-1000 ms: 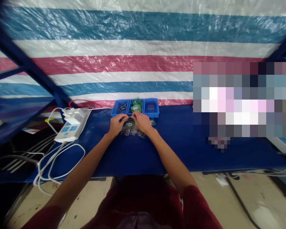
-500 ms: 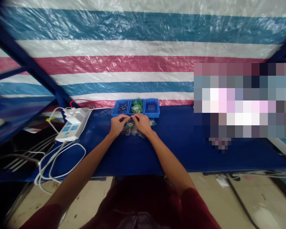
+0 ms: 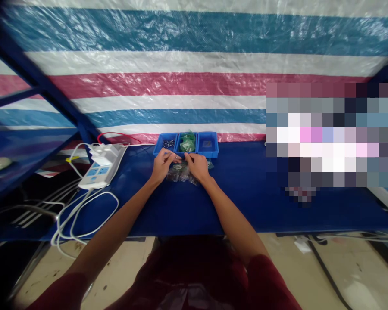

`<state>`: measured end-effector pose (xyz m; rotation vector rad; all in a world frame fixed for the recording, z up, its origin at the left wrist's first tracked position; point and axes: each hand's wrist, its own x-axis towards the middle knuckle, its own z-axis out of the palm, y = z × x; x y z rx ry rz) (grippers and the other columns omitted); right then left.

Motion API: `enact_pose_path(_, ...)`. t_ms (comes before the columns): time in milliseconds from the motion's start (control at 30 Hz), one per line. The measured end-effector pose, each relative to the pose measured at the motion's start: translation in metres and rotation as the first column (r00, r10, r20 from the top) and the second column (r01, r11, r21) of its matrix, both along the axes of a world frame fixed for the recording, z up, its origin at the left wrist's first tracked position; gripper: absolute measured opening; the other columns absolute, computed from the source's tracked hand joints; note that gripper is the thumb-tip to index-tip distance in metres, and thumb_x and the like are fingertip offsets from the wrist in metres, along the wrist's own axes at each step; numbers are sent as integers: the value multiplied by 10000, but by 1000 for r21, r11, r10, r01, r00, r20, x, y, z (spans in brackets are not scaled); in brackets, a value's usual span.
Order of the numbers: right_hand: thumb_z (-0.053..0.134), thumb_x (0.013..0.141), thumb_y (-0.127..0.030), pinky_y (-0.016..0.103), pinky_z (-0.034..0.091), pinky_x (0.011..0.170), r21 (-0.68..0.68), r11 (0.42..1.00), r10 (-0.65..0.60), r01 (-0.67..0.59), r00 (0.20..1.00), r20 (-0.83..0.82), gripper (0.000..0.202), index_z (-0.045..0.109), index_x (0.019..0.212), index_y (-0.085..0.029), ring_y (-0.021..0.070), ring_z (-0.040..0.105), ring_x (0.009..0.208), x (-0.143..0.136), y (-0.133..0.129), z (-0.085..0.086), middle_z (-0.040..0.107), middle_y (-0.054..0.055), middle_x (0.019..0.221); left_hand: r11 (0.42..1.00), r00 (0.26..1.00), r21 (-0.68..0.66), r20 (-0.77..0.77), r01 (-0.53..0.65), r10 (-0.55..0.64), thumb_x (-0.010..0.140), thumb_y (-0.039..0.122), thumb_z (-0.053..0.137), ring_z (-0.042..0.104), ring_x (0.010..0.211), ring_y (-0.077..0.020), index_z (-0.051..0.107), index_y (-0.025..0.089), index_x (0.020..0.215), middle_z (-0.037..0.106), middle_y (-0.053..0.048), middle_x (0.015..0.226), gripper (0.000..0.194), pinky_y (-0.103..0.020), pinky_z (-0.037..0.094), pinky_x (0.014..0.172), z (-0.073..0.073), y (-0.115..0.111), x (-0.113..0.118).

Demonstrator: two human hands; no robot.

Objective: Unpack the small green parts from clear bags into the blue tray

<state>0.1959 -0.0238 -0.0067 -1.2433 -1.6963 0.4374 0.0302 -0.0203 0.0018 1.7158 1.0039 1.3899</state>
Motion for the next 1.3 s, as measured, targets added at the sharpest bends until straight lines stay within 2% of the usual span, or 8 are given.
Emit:
enact_pose_path(133, 406, 963, -443, 281, 387, 619, 57, 996, -72, 74, 997, -33, 459, 665, 688, -182, 175, 582, 621, 3, -1, 2, 664, 48, 668, 992, 969, 112, -236, -49, 75, 878, 430, 596, 566, 559, -110, 622, 181, 912, 617, 25, 665, 253, -230, 456, 603, 2, -1, -6)
enact_pose_path(233, 427, 957, -419, 288, 423, 650, 97, 995, -23, 26, 999, -29, 386, 692, 807, -182, 180, 589, 667, 2, -3, 4, 684, 61, 762, 988, 953, 151, -295, -29, 73, 834, 429, 654, 562, 580, -114, 632, 187, 977, 612, 33, 654, 282, -224, 439, 598, 2, -1, -8)
enact_pose_path(367, 472, 944, -355, 286, 451, 680, 136, 982, 135, -133, 991, -12, 275, 697, 942, -197, 169, 587, 700, 0, -5, 4, 685, 58, 852, 992, 959, 122, -278, -11, 45, 809, 435, 682, 577, 585, -116, 597, 189, 997, 624, 42, 632, 321, -223, 448, 611, 2, -2, -8)
enact_pose_path(500, 504, 933, -320, 284, 451, 698, 158, 965, 214, -211, 977, -1, 233, 683, 842, -201, 170, 586, 724, -2, -6, 1, 666, 49, 814, 995, 971, 97, -236, -16, 39, 798, 419, 691, 586, 582, -117, 603, 186, 964, 631, 40, 621, 299, -228, 469, 622, 4, -3, -8)
enact_pose_path(633, 498, 936, -314, 285, 449, 713, 154, 978, 152, -144, 987, -44, 227, 653, 824, -192, 169, 585, 727, -1, -4, 1, 658, 49, 813, 998, 988, 55, -156, -2, 10, 793, 432, 689, 590, 535, -117, 635, 175, 939, 648, 17, 656, 301, -238, 487, 576, 3, -2, -7)
enact_pose_path(767, 482, 940, -362, 285, 447, 700, 133, 988, 89, -76, 992, -92, 253, 639, 837, -193, 169, 577, 706, 0, -4, 3, 657, 47, 805, 998, 990, 66, -136, -21, 30, 787, 448, 691, 614, 549, -130, 673, 157, 808, 675, -15, 701, 292, -253, 510, 580, 2, -1, -6)
enact_pose_path(1100, 471, 944, -419, 269, 436, 675, 69, 985, 158, -156, 987, -32, 290, 630, 841, -199, 154, 550, 682, 0, -8, 8, 639, 40, 809, 996, 988, 85, -155, 35, -22, 875, 469, 584, 574, 547, -124, 679, 154, 772, 650, -24, 656, 344, -252, 497, 591, 9, -5, -7)
enact_pose_path(1300, 498, 933, -416, 272, 427, 662, 84, 988, 132, -129, 991, -36, 304, 634, 771, -198, 154, 542, 661, -1, -8, 8, 633, 38, 769, 967, 958, 240, -250, -80, 141, 890, 440, 576, 607, 614, -151, 713, 172, 767, 660, -26, 643, 325, -278, 499, 666, 7, -7, -4)
